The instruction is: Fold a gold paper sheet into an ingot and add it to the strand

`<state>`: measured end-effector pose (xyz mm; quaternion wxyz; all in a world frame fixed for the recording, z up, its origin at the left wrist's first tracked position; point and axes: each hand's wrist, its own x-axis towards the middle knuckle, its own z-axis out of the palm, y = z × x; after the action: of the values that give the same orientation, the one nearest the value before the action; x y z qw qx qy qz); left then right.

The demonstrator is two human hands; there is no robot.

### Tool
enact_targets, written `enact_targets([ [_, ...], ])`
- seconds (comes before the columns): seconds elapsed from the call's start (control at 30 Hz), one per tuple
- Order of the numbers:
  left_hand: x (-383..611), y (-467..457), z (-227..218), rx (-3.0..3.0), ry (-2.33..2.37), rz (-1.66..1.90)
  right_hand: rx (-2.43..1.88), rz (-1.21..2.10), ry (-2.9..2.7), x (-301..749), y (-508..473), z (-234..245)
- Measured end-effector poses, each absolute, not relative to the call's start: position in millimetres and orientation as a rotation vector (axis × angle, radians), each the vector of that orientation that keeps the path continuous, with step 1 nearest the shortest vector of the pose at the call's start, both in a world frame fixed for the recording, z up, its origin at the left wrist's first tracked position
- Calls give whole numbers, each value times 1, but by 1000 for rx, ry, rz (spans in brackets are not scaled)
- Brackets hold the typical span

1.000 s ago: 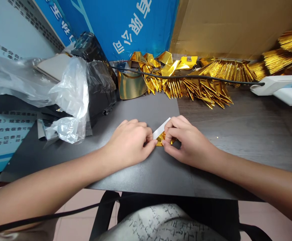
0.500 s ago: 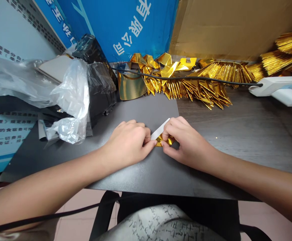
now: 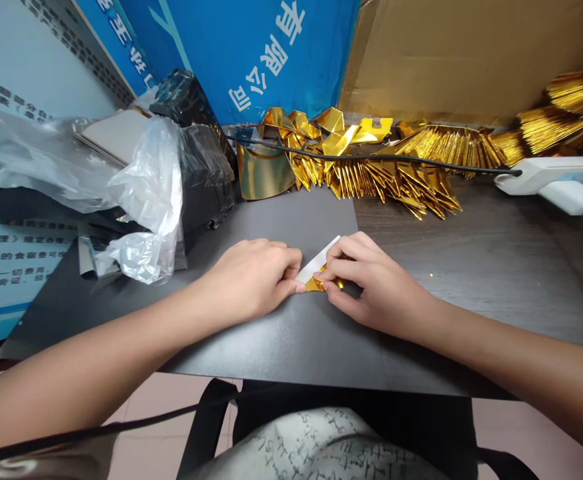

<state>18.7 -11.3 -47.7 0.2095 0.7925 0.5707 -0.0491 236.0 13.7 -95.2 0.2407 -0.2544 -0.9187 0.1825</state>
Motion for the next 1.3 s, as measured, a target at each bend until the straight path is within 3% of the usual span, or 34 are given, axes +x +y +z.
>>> enact_targets([
  [0.2,3,-2,-46,2347,1192,143,-690,555,-2514,237,14,-96],
  [0.43,-2,4,-66,2904,698,359,-682,602,-2486,236,15,-97],
  [0.73,9,-8,-69,2961,832,385,-312,800,-2754,266,40,-78],
  [1.3,11,-14,-68,2984,907,328,-89,576,-2835,276,49,-73],
])
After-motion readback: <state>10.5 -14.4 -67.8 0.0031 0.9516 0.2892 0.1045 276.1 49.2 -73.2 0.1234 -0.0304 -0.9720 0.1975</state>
